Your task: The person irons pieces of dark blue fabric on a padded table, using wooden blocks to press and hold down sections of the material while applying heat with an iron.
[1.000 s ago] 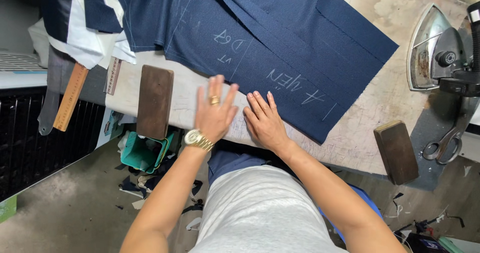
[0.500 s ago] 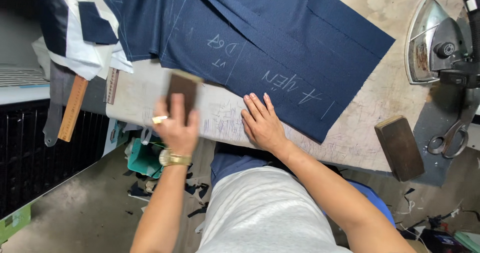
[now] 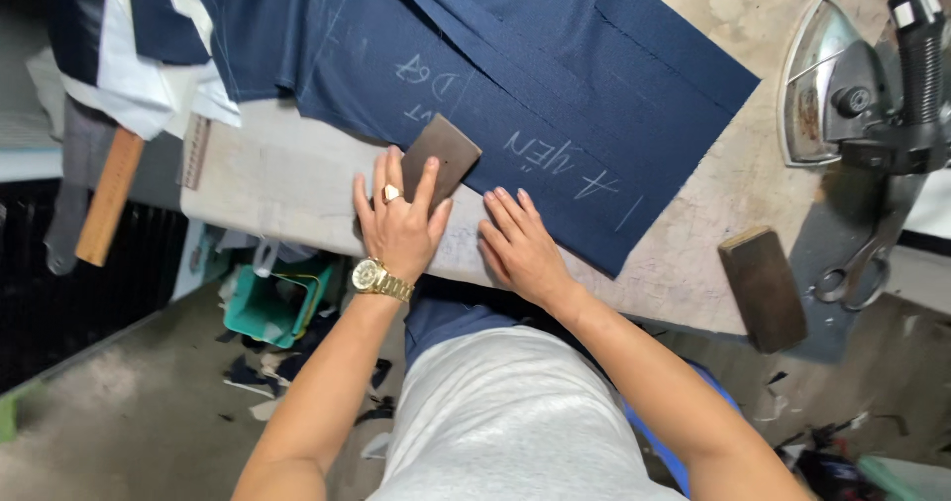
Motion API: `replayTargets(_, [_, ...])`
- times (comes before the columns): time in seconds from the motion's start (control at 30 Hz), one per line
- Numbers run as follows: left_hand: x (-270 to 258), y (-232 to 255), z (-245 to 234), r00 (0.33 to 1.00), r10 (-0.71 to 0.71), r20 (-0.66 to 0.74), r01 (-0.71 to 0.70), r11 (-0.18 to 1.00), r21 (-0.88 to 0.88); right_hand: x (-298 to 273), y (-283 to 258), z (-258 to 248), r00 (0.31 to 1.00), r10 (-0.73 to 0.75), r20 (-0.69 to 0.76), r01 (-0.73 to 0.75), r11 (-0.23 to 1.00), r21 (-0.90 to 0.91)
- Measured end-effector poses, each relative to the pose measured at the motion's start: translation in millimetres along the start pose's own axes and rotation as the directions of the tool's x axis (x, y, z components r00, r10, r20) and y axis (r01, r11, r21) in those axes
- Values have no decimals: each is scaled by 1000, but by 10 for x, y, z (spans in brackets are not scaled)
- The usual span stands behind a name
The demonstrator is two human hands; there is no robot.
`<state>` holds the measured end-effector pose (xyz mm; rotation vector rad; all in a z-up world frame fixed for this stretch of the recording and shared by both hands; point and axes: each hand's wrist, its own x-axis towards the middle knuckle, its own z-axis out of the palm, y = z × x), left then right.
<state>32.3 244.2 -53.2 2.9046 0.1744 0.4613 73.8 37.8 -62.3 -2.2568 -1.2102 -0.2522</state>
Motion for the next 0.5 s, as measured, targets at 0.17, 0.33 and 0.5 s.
replayTargets(0.17, [-203,451,-23,954,101,-284,-151,975,-160,-509,344,-721,994,-45,104,41,998,42])
replayTargets(0.33, [-456,1285,262,970,-119,-213,63,966,-252,-936,759,-1131,977,-164,138,142,977,158])
replayTargets(0.5, [-480,1787,534,940,-308,-147,275,938,-211,-1156,1075,-1297,950,-271,153,225,939,262])
